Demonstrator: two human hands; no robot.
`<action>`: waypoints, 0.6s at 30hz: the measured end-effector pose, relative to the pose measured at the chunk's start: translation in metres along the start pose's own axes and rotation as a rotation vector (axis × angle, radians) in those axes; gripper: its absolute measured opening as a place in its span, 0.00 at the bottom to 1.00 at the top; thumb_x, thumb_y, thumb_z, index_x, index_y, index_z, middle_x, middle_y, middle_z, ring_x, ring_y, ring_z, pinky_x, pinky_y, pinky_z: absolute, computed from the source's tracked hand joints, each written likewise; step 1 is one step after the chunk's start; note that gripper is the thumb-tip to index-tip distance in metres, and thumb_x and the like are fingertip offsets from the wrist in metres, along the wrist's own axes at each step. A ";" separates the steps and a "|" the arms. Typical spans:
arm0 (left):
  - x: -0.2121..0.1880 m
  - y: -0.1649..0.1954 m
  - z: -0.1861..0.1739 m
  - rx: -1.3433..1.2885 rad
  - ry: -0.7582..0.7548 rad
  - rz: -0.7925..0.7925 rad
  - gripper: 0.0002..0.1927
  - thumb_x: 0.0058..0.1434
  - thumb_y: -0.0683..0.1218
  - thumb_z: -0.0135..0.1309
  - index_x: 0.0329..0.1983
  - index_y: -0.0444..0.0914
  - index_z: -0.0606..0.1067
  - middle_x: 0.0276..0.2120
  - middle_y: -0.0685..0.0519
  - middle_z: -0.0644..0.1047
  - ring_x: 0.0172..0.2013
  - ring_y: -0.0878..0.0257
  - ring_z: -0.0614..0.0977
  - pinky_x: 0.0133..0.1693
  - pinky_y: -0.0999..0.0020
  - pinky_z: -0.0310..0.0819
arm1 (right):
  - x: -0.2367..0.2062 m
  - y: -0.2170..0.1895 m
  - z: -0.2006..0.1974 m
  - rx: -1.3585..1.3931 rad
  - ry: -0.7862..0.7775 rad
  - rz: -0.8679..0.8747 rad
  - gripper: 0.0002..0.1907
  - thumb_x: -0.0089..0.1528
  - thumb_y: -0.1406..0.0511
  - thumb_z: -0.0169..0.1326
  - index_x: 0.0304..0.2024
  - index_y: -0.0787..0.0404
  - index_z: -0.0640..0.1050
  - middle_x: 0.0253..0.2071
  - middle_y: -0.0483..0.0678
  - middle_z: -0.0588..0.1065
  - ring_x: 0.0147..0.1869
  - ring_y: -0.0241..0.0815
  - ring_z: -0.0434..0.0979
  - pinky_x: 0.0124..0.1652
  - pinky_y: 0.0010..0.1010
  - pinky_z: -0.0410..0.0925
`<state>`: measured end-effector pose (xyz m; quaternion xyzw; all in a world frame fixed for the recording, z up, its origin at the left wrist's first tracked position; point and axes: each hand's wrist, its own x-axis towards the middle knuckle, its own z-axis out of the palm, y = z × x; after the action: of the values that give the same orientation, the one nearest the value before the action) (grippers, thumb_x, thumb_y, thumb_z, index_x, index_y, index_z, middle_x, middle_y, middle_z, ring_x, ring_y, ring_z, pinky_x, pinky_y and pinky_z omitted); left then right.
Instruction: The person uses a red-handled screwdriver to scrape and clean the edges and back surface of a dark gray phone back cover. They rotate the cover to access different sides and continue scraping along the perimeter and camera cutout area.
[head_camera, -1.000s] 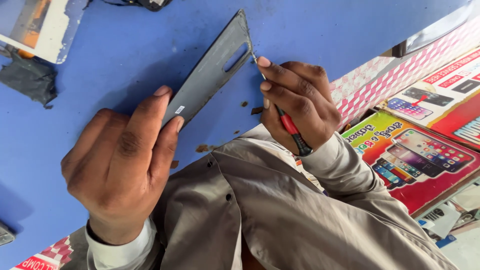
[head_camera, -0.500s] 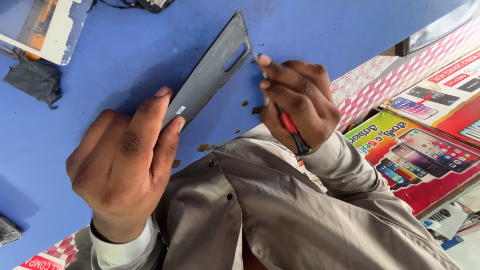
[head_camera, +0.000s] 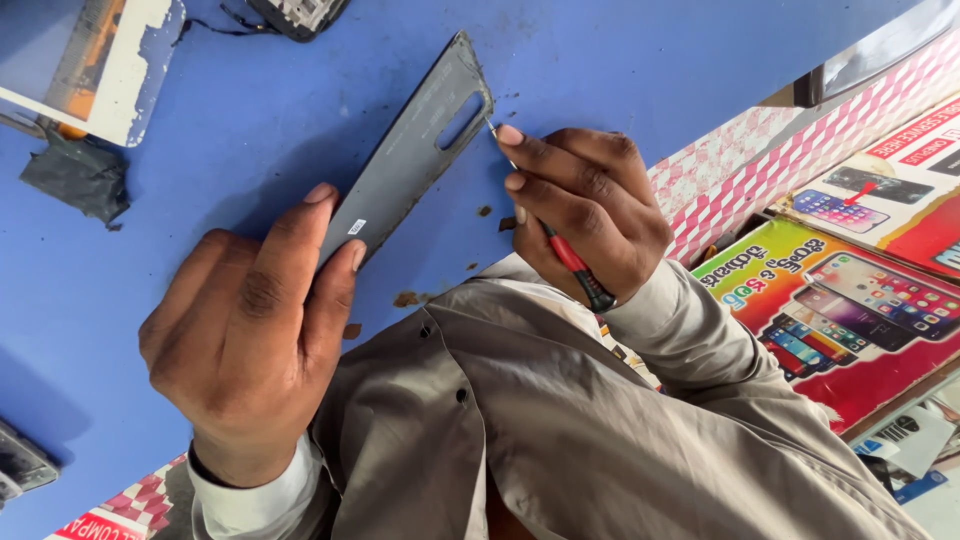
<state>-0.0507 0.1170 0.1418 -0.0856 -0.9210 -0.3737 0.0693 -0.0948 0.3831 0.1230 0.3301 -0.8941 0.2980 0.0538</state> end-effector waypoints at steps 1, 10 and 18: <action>0.000 0.001 -0.001 0.005 -0.004 0.003 0.18 0.71 0.40 0.68 0.60 0.32 0.76 0.32 0.48 0.77 0.29 0.57 0.75 0.32 0.64 0.70 | 0.000 0.000 0.000 -0.003 0.007 0.005 0.18 0.62 0.82 0.62 0.50 0.66 0.74 0.60 0.55 0.76 0.56 0.52 0.78 0.51 0.36 0.74; -0.005 0.003 -0.001 0.020 -0.004 -0.007 0.17 0.74 0.40 0.68 0.61 0.32 0.76 0.32 0.48 0.77 0.30 0.56 0.76 0.34 0.64 0.70 | 0.000 0.001 -0.005 0.049 0.001 -0.007 0.18 0.61 0.83 0.62 0.50 0.67 0.75 0.59 0.57 0.76 0.55 0.53 0.78 0.52 0.38 0.74; -0.008 0.006 -0.004 0.008 0.002 -0.001 0.18 0.73 0.39 0.68 0.62 0.32 0.76 0.34 0.46 0.77 0.30 0.55 0.75 0.34 0.63 0.70 | -0.003 -0.003 -0.002 -0.011 0.065 0.052 0.18 0.61 0.83 0.62 0.49 0.66 0.76 0.59 0.54 0.78 0.55 0.50 0.79 0.48 0.32 0.74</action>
<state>-0.0416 0.1181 0.1474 -0.0843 -0.9224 -0.3703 0.0705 -0.0901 0.3842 0.1254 0.2964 -0.9018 0.3050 0.0769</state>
